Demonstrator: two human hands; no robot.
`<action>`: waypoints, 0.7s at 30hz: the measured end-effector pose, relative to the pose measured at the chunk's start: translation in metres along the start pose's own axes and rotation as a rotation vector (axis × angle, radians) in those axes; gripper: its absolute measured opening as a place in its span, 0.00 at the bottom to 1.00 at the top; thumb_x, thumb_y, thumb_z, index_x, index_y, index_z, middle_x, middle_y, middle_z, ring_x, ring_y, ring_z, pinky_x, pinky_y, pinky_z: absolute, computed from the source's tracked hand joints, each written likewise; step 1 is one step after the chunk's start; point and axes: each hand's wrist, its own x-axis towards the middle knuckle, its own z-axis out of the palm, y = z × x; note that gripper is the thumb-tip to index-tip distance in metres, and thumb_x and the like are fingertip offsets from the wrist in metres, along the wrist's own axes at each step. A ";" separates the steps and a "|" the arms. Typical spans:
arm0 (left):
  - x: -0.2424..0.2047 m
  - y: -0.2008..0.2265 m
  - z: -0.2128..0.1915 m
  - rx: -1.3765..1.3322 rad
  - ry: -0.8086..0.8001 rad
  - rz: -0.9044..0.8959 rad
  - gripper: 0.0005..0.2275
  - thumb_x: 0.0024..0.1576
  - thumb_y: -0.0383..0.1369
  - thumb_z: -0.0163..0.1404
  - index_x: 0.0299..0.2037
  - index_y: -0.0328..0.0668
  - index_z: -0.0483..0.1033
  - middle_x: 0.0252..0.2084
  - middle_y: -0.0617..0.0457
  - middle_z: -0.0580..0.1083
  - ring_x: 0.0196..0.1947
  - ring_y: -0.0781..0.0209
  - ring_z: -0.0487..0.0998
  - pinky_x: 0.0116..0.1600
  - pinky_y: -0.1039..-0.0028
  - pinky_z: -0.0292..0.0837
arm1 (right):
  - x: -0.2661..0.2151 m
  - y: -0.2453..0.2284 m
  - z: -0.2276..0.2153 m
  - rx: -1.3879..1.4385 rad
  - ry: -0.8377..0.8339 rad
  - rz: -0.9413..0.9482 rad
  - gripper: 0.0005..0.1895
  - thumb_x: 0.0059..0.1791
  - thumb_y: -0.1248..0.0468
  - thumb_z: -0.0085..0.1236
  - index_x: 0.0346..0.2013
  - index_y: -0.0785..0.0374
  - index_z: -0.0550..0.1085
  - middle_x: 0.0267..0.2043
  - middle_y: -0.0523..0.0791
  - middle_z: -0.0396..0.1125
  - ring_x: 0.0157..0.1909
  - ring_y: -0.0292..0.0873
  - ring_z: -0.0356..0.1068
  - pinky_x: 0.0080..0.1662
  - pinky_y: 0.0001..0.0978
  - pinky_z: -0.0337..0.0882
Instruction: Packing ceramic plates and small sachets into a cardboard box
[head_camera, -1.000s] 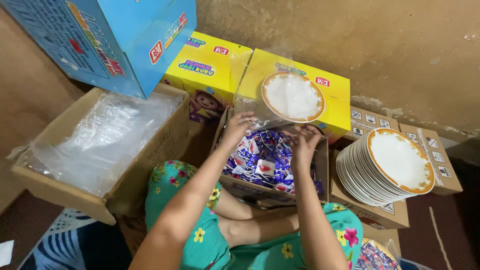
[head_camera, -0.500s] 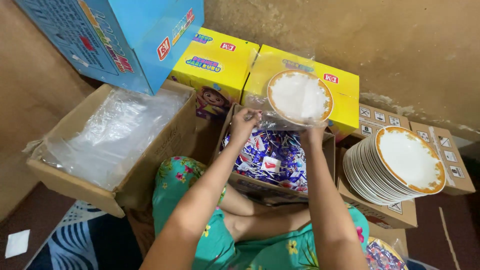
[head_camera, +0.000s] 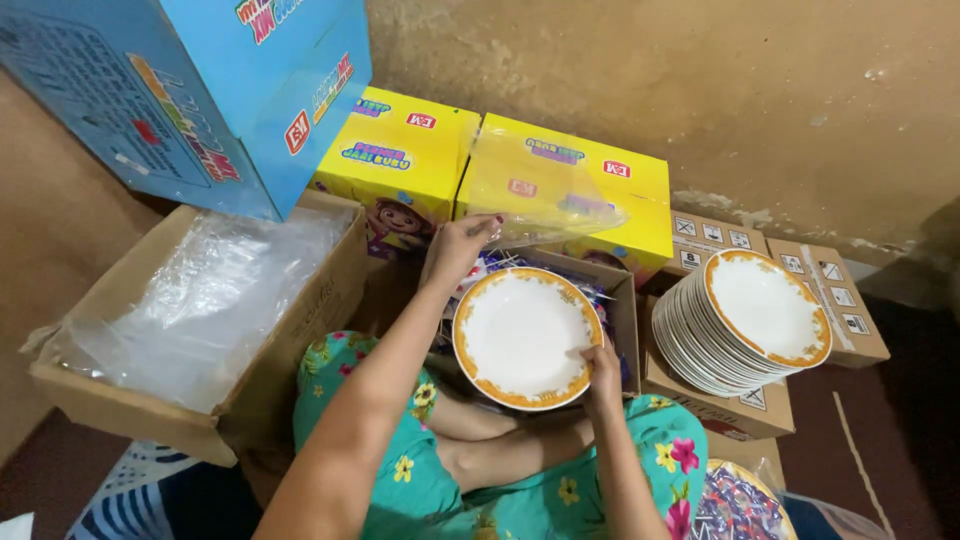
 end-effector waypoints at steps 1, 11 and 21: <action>0.024 -0.044 0.024 -0.003 0.000 -0.008 0.10 0.55 0.47 0.58 0.41 0.61 0.86 0.38 0.57 0.83 0.46 0.56 0.83 0.49 0.70 0.77 | -0.017 -0.012 0.007 -0.007 0.000 0.005 0.44 0.37 0.65 0.52 0.70 0.60 0.63 0.42 0.59 0.69 0.31 0.53 0.74 0.36 0.48 0.79; 0.023 -0.141 0.053 -0.157 -0.123 0.040 0.14 0.57 0.47 0.58 0.44 0.49 0.85 0.49 0.45 0.80 0.55 0.40 0.77 0.59 0.58 0.72 | -0.062 -0.037 0.007 0.101 -0.011 -0.002 0.45 0.35 0.63 0.52 0.69 0.62 0.65 0.34 0.59 0.70 0.24 0.52 0.75 0.29 0.42 0.79; -0.001 -0.123 0.049 -0.273 -0.252 0.000 0.11 0.58 0.40 0.59 0.46 0.45 0.84 0.51 0.46 0.80 0.57 0.47 0.77 0.60 0.59 0.71 | -0.066 -0.048 0.004 0.161 0.073 0.030 0.44 0.38 0.66 0.51 0.72 0.62 0.61 0.50 0.60 0.70 0.39 0.54 0.78 0.43 0.46 0.82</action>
